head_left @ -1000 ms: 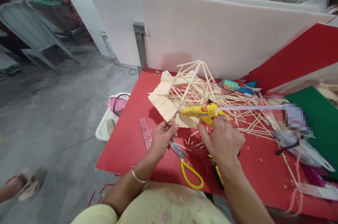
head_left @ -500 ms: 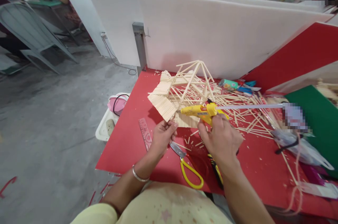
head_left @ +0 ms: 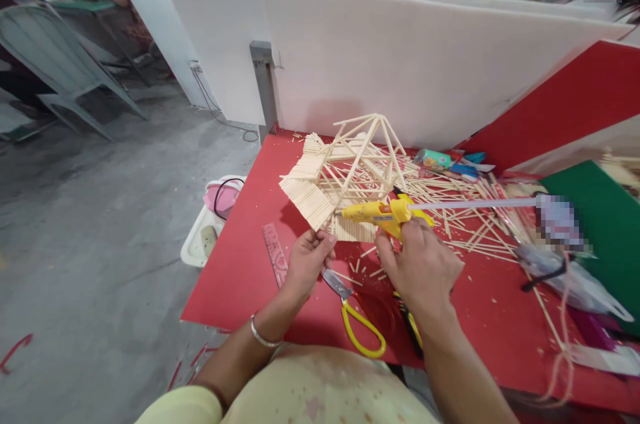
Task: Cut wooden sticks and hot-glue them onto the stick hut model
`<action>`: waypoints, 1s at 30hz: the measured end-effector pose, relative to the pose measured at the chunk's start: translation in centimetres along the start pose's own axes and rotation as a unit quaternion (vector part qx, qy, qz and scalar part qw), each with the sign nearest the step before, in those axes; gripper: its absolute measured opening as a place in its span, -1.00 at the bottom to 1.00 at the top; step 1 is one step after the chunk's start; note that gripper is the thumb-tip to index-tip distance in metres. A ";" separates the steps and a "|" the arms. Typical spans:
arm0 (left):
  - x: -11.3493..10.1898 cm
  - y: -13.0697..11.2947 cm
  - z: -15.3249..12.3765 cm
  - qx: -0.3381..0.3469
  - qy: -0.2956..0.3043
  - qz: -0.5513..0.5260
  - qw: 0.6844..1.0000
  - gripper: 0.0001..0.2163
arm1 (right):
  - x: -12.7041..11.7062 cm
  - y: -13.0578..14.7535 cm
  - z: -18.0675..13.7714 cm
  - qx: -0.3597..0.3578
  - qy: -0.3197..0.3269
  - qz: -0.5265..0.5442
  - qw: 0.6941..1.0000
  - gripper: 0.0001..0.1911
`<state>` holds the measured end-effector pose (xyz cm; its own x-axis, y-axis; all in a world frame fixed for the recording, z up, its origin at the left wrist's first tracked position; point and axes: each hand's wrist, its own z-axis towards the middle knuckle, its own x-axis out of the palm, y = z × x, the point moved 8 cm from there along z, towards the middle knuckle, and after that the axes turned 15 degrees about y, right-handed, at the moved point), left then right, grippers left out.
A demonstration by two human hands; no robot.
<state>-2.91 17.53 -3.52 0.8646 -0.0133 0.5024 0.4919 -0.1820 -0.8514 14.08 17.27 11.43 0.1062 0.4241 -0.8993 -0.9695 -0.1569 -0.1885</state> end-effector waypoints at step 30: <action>0.2 -2.0 0.2 0.025 -0.014 0.072 0.997 -0.65 | 0.3 0.1 0.3 0.004 0.014 0.021 1.000 -0.66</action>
<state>-3.67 18.10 -1.75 0.9290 -0.0083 0.3699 0.3657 -0.1318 -0.9214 13.92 17.62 11.24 0.0722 0.3922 -0.9171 -0.9748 -0.1670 -0.1481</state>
